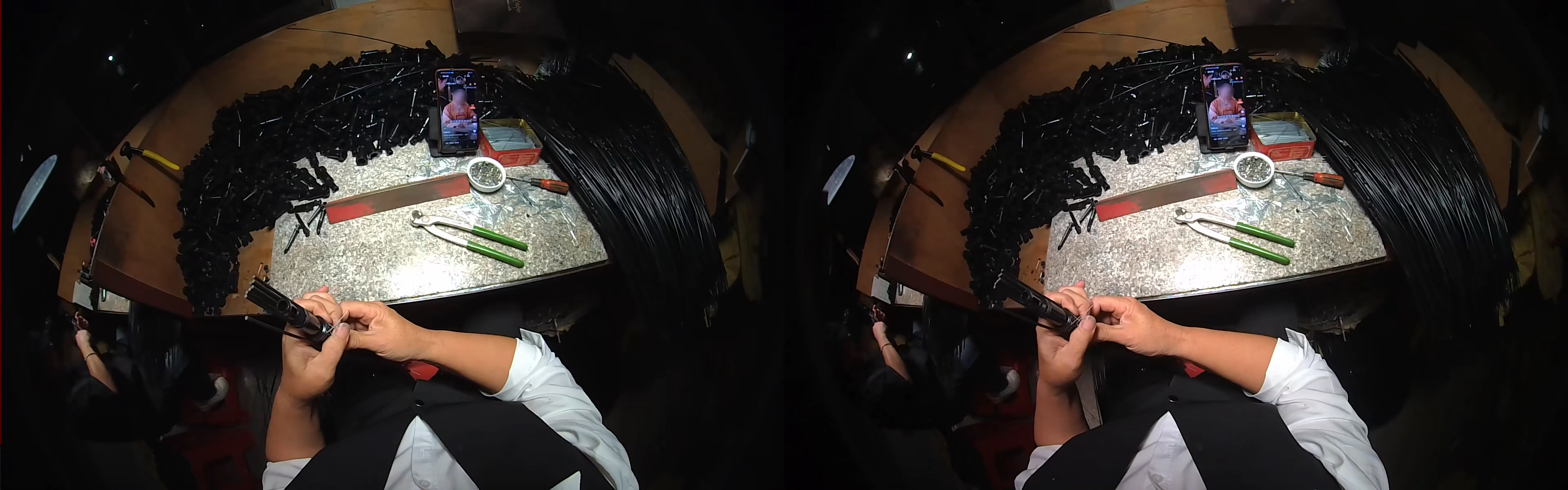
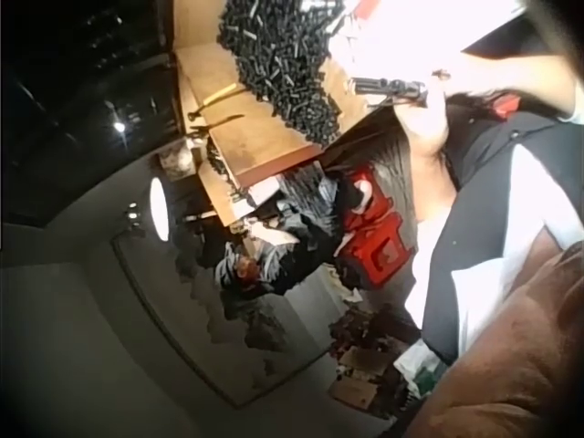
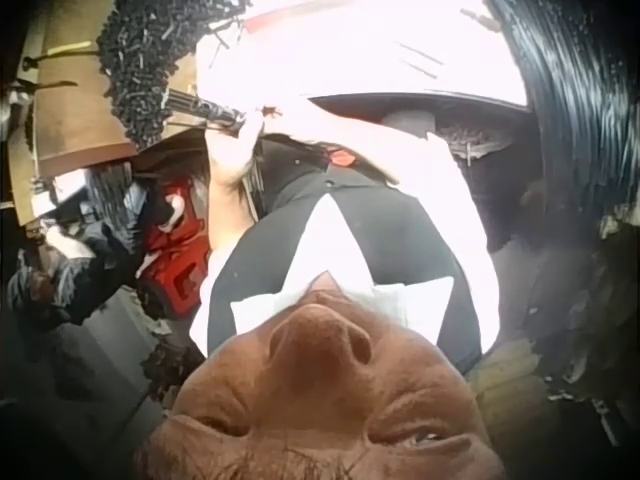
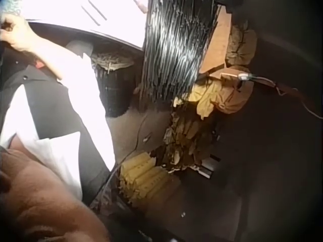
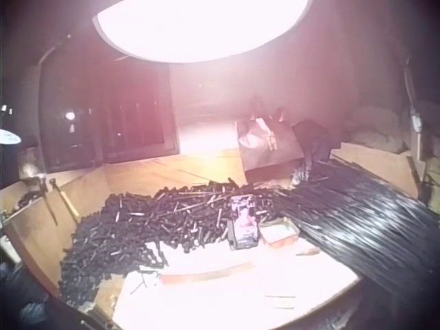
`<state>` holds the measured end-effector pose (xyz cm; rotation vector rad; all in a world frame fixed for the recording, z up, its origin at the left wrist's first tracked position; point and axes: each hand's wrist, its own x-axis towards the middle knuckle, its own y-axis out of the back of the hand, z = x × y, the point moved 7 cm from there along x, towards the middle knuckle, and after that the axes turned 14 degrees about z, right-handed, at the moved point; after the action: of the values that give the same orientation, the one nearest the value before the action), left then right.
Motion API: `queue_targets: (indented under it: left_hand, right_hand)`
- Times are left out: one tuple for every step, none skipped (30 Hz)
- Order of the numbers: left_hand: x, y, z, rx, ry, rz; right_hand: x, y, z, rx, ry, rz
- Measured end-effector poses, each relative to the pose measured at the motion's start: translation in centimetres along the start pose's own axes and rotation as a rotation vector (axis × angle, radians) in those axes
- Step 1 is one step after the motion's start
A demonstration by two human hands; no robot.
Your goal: Assembling bundles of wires into connectors and securing them using tools.
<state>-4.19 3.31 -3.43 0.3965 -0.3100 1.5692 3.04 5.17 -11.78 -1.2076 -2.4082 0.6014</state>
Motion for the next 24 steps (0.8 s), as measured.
queue_targets:
  left_hand:
    - [0.0,0.0,0.0,0.035,-0.011,0.001]
    - [0.1,-0.2,0.0,0.035,-0.013,0.000]
    - [0.0,-0.3,0.2,0.033,-0.024,0.017]
    - [0.0,-0.5,0.4,0.030,-0.035,0.033]
    - [0.1,-0.8,0.5,0.028,-0.035,0.031]
    - [0.2,-1.1,0.9,0.066,-0.068,0.045]
    - [0.2,-1.4,1.1,0.104,-0.101,0.059]
    - [0.3,-1.7,1.1,0.098,-0.103,0.058]
    - [0.2,-1.9,1.3,0.114,-0.152,0.060]
    - [0.1,-2.1,1.4,0.129,-0.202,0.062]
    - [0.4,-2.0,1.3,0.128,-0.201,0.067]
    - [0.8,-2.2,1.7,0.122,-0.264,0.024]
    - [0.9,-2.5,2.0,0.116,-0.327,-0.019]
    - [0.8,-2.4,1.2,0.051,-0.237,0.006]
    - [0.7,-2.4,1.1,0.049,-0.239,0.011]
    - [0.7,-2.2,0.8,-0.059,-0.180,0.031]
    - [0.7,-2.0,0.1,-0.170,-0.118,0.048]
    - [0.4,-1.8,-1.0,-0.301,-0.038,0.051]
    - [0.4,-1.7,-0.4,-0.389,0.006,0.083]
    - [0.3,-1.5,-0.6,-0.414,0.038,0.129]
    - [0.3,-1.2,-0.8,-0.438,0.069,0.175]
    - [0.4,-1.0,-1.1,-0.443,0.071,0.181]
    - [0.4,-0.6,-1.5,-0.422,0.058,0.174]
    - [0.3,-0.3,-1.6,-0.398,0.044,0.170]
  right_hand:
    - [0.0,0.0,-0.2,0.028,-0.006,0.004]
    - [0.0,-0.1,-0.4,0.056,-0.012,0.009]
    - [-0.1,-0.1,-0.6,0.056,-0.011,0.010]
    - [-0.2,-0.2,-1.0,0.050,-0.007,0.009]
    - [-0.3,-0.1,-1.2,0.044,-0.002,0.007]
    - [-0.4,0.1,-1.3,0.041,-0.001,0.009]
    - [-0.6,0.4,-1.5,0.051,0.010,0.003]
    - [-0.8,0.7,-1.7,0.060,0.021,-0.004]
    - [-1.0,0.7,-2.1,0.059,0.018,-0.007]
    - [-1.2,0.7,-2.9,0.055,0.044,-0.007]
    - [-1.4,0.7,-3.4,0.051,0.070,-0.007]
    - [-1.3,1.0,-3.5,-0.044,0.065,0.037]
    - [-1.4,1.2,-4.0,-0.048,0.063,0.036]
    - [-1.7,1.3,-5.6,-0.353,0.233,0.023]
    - [-2.0,1.0,-7.3,-0.659,0.403,0.007]
    - [-2.2,1.3,-8.0,-0.740,0.366,0.052]
    - [-2.6,2.1,-8.6,-0.732,0.278,0.109]
    - [-2.8,3.3,-9.3,-0.856,0.262,0.167]
    - [-3.1,4.5,-10.3,-0.977,0.245,0.217]
    - [-3.5,5.6,-11.5,-1.174,0.371,0.267]
    - [-3.9,6.7,-12.7,-1.369,0.502,0.315]
    - [-4.2,8.1,-13.4,-1.529,0.498,0.350]
    - [-4.5,9.4,-14.0,-1.689,0.492,0.384]
    - [-4.7,10.4,-14.4,-1.816,0.447,0.416]
